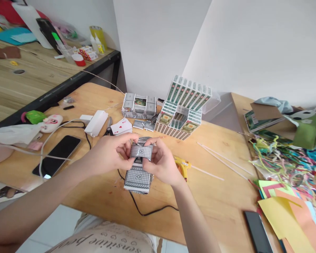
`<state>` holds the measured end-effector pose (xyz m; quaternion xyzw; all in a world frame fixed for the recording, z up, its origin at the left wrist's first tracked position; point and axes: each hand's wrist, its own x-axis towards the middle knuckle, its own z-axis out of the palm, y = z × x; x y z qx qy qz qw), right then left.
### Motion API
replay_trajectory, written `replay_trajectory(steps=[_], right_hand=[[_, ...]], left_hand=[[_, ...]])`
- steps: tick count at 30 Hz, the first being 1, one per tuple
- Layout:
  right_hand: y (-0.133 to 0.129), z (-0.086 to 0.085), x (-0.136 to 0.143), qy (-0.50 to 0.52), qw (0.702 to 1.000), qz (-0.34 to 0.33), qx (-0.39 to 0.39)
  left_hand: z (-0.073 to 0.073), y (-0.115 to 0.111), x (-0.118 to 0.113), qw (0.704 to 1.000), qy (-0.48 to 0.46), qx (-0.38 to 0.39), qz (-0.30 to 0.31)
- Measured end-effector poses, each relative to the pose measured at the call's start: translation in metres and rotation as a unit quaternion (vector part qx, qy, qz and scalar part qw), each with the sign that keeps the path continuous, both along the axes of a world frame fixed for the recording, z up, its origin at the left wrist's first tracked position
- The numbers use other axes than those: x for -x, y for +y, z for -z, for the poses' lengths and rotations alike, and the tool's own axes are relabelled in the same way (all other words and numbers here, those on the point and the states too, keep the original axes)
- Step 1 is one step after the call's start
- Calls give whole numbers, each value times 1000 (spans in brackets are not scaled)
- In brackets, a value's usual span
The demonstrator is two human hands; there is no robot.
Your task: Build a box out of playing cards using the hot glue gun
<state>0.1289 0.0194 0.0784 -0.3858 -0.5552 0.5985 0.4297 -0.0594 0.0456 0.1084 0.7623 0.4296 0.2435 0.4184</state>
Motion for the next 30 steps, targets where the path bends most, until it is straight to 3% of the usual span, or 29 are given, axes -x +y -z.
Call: replay_trajectory(steps=[24, 30], right_hand=[[3, -2, -4, 5, 1000, -1, 16], [3, -4, -5, -14, 1000, 9, -13]], left_hand=[[1, 4, 0, 1000, -25, 9, 11], [5, 2, 0, 999, -47, 19, 7]])
